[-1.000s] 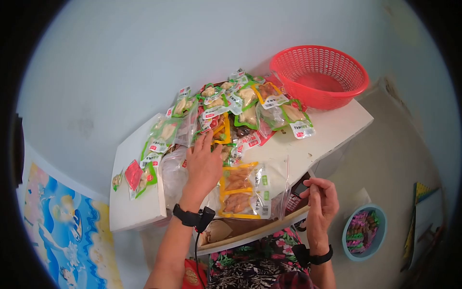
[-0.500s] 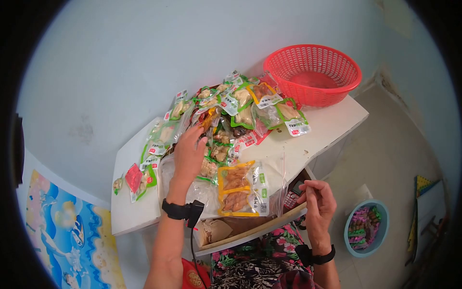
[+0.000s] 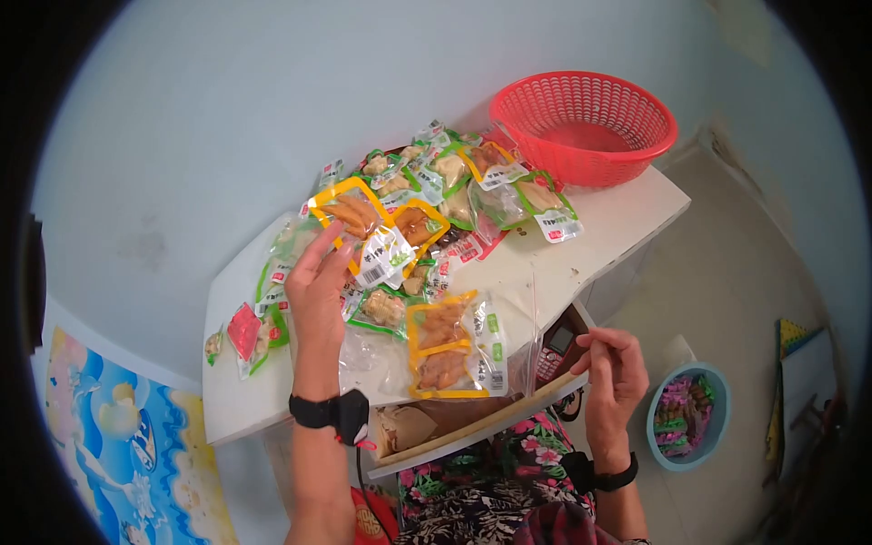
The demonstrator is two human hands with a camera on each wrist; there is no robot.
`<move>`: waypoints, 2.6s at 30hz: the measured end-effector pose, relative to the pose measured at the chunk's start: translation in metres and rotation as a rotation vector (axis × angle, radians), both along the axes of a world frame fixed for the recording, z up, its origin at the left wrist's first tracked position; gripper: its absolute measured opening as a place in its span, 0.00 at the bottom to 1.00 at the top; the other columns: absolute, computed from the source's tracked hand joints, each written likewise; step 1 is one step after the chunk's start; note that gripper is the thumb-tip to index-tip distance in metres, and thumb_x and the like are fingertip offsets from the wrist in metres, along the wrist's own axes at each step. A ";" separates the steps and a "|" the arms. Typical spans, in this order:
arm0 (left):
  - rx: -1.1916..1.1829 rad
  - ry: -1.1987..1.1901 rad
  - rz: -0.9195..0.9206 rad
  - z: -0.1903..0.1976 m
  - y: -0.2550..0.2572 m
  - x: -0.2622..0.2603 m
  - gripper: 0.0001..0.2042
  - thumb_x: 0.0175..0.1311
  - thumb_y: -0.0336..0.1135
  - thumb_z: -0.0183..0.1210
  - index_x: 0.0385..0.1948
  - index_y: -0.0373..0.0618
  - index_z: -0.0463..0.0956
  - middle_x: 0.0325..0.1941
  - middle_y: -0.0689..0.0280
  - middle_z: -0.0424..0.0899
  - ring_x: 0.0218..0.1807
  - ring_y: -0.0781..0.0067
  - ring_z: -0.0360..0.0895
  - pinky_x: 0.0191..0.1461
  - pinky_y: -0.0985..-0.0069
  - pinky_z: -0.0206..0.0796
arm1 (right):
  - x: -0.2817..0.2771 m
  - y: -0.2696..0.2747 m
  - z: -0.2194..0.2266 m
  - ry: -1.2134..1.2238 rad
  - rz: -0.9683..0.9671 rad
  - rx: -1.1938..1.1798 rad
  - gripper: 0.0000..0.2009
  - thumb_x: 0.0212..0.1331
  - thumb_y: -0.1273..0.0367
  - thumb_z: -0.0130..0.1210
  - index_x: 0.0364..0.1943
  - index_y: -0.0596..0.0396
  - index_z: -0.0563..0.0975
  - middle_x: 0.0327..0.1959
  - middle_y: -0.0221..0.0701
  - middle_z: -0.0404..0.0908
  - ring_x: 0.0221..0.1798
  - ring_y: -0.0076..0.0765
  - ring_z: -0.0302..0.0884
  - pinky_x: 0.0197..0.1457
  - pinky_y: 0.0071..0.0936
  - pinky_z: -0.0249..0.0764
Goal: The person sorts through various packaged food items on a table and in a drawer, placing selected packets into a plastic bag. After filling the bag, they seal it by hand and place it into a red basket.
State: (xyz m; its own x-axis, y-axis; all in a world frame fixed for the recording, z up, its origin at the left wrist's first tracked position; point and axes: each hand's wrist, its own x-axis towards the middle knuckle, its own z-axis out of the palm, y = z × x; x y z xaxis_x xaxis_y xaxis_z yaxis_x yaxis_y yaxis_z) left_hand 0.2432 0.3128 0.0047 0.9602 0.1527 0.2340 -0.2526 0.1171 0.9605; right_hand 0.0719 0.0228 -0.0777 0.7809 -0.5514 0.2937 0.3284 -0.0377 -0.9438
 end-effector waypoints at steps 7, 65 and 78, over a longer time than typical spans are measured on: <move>-0.302 -0.029 -0.176 -0.003 -0.054 -0.088 0.25 0.69 0.17 0.61 0.68 0.36 0.75 0.57 0.61 0.86 0.55 0.77 0.82 0.60 0.75 0.77 | -0.006 0.020 0.036 0.001 0.248 0.107 0.14 0.70 0.74 0.60 0.58 0.59 0.77 0.49 0.34 0.85 0.41 0.24 0.82 0.48 0.23 0.78; 0.553 -0.309 0.044 -0.082 -0.031 -0.140 0.28 0.73 0.28 0.59 0.73 0.34 0.63 0.73 0.49 0.70 0.75 0.52 0.68 0.77 0.53 0.61 | 0.035 0.003 0.022 0.626 0.660 0.138 0.15 0.71 0.67 0.62 0.56 0.61 0.77 0.32 0.26 0.83 0.20 0.16 0.74 0.19 0.15 0.63; 0.454 -0.167 0.045 -0.099 -0.026 -0.142 0.33 0.77 0.30 0.54 0.79 0.31 0.51 0.82 0.43 0.54 0.85 0.40 0.49 0.85 0.49 0.46 | 0.021 0.073 0.010 0.449 0.586 0.016 0.11 0.71 0.69 0.64 0.47 0.65 0.79 0.33 0.28 0.84 0.39 0.20 0.78 0.43 0.25 0.75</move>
